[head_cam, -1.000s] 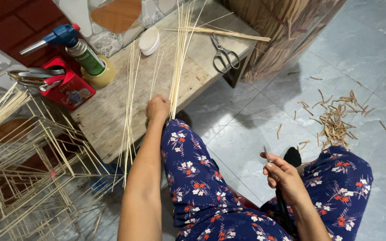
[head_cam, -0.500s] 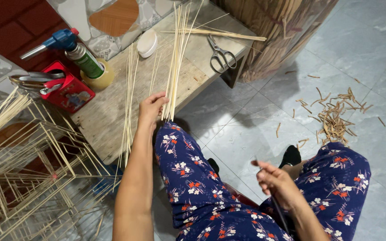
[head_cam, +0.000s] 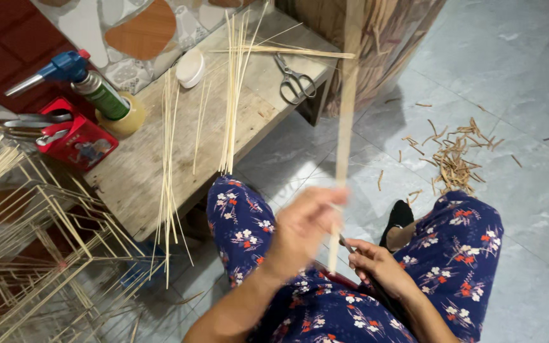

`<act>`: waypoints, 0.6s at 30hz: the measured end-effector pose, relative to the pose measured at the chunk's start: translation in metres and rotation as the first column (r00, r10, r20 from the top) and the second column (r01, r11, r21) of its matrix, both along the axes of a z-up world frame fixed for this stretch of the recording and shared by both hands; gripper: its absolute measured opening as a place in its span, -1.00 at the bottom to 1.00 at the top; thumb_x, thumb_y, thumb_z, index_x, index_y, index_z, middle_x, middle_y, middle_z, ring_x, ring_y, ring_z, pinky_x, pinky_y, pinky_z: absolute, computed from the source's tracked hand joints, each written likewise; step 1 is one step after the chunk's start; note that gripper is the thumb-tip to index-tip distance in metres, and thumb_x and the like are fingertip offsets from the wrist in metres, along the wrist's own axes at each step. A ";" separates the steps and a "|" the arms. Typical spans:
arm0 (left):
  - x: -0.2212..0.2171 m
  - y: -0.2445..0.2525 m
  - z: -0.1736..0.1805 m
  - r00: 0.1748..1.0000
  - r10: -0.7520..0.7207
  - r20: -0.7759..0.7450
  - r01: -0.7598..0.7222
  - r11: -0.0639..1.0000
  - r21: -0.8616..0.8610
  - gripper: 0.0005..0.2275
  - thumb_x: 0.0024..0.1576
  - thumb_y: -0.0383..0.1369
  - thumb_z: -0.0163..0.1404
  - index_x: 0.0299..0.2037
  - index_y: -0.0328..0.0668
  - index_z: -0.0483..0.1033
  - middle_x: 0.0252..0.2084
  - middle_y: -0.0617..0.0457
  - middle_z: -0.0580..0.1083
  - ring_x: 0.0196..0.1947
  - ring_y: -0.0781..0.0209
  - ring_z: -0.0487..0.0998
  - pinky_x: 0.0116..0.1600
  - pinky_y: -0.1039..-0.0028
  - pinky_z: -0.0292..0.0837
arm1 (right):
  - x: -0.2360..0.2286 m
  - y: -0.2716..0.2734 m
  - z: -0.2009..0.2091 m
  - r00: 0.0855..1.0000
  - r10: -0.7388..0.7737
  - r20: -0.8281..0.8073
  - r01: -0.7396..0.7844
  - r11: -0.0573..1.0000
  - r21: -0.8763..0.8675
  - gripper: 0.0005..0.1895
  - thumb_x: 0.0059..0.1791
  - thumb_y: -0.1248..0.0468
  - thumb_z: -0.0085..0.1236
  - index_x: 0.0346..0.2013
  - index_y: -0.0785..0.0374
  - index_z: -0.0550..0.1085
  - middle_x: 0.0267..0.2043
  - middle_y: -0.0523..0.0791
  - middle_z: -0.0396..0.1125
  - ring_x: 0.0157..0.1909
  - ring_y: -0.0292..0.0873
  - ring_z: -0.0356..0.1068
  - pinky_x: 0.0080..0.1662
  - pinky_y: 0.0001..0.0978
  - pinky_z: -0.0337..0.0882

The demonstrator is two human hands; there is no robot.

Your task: The person sits on the floor and uses a knife to sharpen the ends of thin wooden sticks one by one. Shavings fall onto the floor as each stick is worked. The person occasionally places finished sticks on a nearby wooden table.

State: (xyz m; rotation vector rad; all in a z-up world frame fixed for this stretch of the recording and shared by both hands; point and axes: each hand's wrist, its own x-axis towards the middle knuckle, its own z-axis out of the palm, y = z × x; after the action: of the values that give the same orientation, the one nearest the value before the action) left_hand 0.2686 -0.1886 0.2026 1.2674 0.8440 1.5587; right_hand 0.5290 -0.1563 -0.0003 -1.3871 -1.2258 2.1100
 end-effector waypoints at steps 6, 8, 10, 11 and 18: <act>0.061 -0.035 0.023 0.924 -0.380 0.040 0.381 0.925 -0.015 -0.70 0.35 -0.61 -0.15 0.25 -0.31 0.47 0.18 -0.03 0.45 0.03 0.32 0.57 0.18 0.55 0.55 | 0.025 -0.005 0.004 0.923 0.104 -0.370 0.019 0.949 0.316 -0.41 -0.03 0.09 0.17 0.25 0.23 0.31 -0.18 -0.15 0.39 -0.24 -0.23 0.39 -0.26 -0.38 0.45; 0.069 -0.033 0.019 0.924 -0.382 0.012 0.382 0.923 -0.040 -0.70 0.30 -0.59 -0.04 0.23 -0.28 0.48 0.14 -0.02 0.46 0.03 0.33 0.57 0.16 0.55 0.55 | 0.033 -0.008 0.006 0.900 0.005 -0.436 0.075 0.983 0.167 -0.32 -0.05 0.02 0.21 0.30 0.15 0.26 -0.07 -0.15 0.39 -0.10 -0.19 0.44 -0.14 -0.32 0.52; 0.075 -0.033 0.012 0.943 -0.328 -0.048 0.326 0.944 -0.044 -0.73 0.27 -0.57 0.05 0.18 -0.25 0.52 0.08 -0.03 0.48 -0.02 0.32 0.58 0.10 0.54 0.58 | 0.035 -0.007 0.001 0.898 -0.287 -0.333 0.212 0.947 -0.243 -0.26 -0.13 -0.03 0.26 0.29 0.03 0.26 -0.14 -0.16 0.45 -0.11 -0.16 0.51 -0.13 -0.25 0.60; 0.076 -0.031 0.007 0.957 -0.274 -0.093 0.272 0.962 -0.033 -0.76 0.27 -0.55 0.08 0.14 -0.24 0.56 0.05 -0.03 0.50 -0.06 0.31 0.59 0.05 0.53 0.61 | 0.035 -0.004 -0.002 0.936 -0.233 -0.264 0.211 0.971 -0.110 -0.31 -0.11 0.07 0.22 0.28 0.17 0.29 -0.17 -0.13 0.45 -0.16 -0.17 0.50 -0.18 -0.29 0.57; 0.053 -0.007 -0.018 0.855 0.299 -0.424 -0.255 0.954 0.158 -0.81 0.17 -0.59 0.12 -0.06 -0.19 0.64 -0.13 0.00 0.57 -0.20 0.23 0.65 -0.13 0.49 0.61 | 0.053 0.014 0.005 0.977 -0.191 0.093 0.196 0.980 -0.046 -0.54 0.09 0.24 -0.09 0.29 0.29 0.33 -0.50 -0.12 0.29 -0.64 -0.32 0.15 -0.61 -0.48 0.22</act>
State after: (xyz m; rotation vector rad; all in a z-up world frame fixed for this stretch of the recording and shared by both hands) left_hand 0.3211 -0.1960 0.1843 1.6682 1.3048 1.5664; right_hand 0.5817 -0.1424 0.0051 -1.5711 -1.0248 1.9811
